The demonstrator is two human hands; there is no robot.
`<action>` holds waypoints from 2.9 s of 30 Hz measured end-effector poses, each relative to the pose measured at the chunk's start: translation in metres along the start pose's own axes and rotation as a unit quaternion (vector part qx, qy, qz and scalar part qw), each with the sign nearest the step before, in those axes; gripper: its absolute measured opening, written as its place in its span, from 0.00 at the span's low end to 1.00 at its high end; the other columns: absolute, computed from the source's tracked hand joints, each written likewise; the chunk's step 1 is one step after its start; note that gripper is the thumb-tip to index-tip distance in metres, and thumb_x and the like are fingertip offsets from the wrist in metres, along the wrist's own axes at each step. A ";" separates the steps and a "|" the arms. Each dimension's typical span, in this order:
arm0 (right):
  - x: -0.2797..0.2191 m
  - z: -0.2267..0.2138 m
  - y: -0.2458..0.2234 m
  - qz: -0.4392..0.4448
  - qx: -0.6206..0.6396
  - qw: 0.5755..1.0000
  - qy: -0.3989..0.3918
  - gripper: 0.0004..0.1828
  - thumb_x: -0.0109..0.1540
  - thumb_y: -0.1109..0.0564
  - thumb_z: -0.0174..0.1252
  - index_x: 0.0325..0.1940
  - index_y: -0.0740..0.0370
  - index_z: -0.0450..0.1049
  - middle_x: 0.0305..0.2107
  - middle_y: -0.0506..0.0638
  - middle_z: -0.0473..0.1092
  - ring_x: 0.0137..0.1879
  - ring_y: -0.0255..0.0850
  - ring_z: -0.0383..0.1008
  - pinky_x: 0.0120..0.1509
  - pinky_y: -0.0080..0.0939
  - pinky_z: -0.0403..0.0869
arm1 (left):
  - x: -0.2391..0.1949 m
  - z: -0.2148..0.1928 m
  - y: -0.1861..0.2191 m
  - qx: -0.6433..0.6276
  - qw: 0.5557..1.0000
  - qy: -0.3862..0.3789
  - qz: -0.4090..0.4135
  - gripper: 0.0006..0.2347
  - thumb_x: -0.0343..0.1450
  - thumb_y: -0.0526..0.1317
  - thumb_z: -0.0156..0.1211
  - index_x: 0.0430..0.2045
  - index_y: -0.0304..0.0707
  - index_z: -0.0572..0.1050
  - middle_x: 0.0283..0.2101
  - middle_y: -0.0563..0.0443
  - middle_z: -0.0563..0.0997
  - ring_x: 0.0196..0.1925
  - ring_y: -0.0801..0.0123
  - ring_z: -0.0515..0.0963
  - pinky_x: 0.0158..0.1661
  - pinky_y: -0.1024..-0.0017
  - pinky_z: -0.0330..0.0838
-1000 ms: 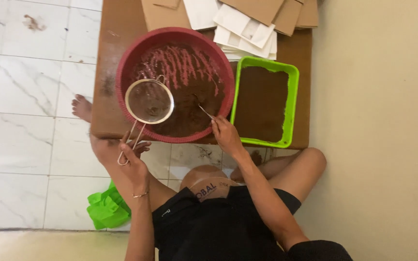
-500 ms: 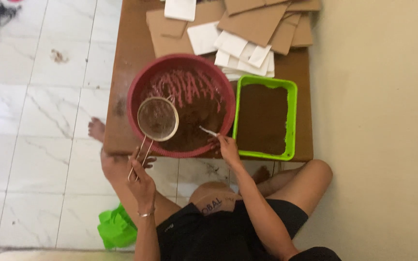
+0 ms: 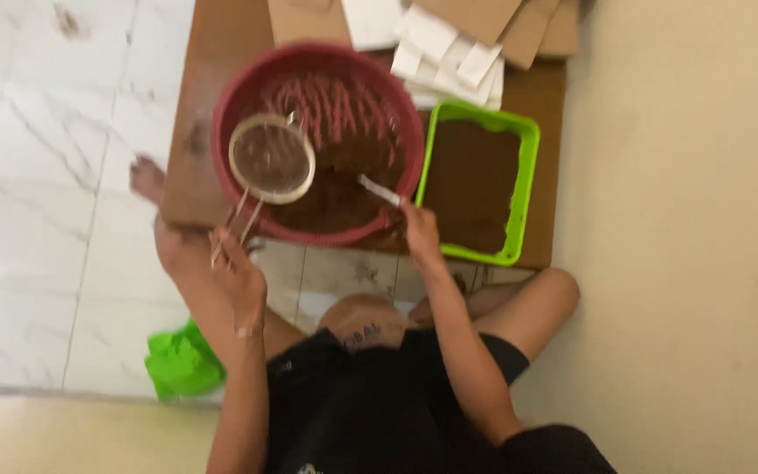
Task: The person scoops a brown powder from a red bowl using a spoon and transfers it into a metal sieve held over a green tray. The person shakes the sieve to sift the powder into the tray, repeating the process multiple times.
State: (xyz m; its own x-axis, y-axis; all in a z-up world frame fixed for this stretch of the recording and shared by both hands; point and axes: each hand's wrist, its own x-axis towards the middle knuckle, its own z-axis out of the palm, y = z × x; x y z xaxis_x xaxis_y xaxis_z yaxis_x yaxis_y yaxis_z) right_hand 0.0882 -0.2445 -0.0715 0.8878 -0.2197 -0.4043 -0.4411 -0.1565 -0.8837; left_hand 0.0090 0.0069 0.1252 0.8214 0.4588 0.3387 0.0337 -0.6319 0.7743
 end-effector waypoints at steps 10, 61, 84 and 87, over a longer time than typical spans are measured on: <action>-0.039 0.010 -0.074 -0.079 0.084 0.992 -0.056 0.21 0.72 0.48 0.52 0.32 0.60 0.81 0.25 0.50 0.75 0.30 0.36 0.71 0.40 0.37 0.74 | -0.059 0.112 -0.127 -0.287 0.942 0.031 -0.170 0.20 0.83 0.45 0.35 0.55 0.28 0.73 0.43 0.33 0.85 0.39 0.59 0.86 0.34 0.71 0.81; -0.029 -0.014 0.033 0.093 0.102 0.988 -0.068 0.22 0.70 0.42 0.54 0.39 0.64 0.79 0.25 0.55 0.76 0.30 0.40 0.76 0.30 0.37 0.73 | 0.008 -0.008 0.039 -0.272 0.946 -0.024 -0.174 0.15 0.75 0.21 0.40 0.56 0.17 0.53 0.46 0.29 0.76 0.41 0.55 0.88 0.39 0.71 0.87; 0.134 -0.301 0.145 -0.076 -0.354 0.909 0.209 0.32 0.74 0.48 0.52 0.74 0.72 0.55 0.62 0.77 0.54 0.70 0.75 0.55 0.73 0.72 0.53 | -0.070 0.123 -0.117 -0.450 0.855 -0.013 -0.258 0.25 0.81 0.52 0.37 0.61 0.29 0.70 0.50 0.24 0.80 0.52 0.40 0.83 0.54 0.52 0.76; 0.127 -0.280 0.142 -0.005 -0.325 0.921 0.213 0.38 0.78 0.35 0.37 0.72 0.75 0.57 0.58 0.78 0.63 0.67 0.72 0.64 0.70 0.70 0.61 | -0.073 0.128 -0.126 -0.462 0.848 -0.005 -0.261 0.24 0.82 0.53 0.37 0.64 0.35 0.68 0.47 0.28 0.81 0.49 0.49 0.85 0.50 0.63 0.78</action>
State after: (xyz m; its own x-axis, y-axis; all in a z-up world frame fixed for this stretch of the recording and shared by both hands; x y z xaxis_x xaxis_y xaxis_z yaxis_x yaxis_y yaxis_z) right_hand 0.1017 -0.5640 -0.1826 0.8212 -0.5519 -0.1449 -0.5414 -0.6734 -0.5034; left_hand 0.0175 -0.0273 -0.0656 0.8368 0.5167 -0.1809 -0.0610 0.4164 0.9071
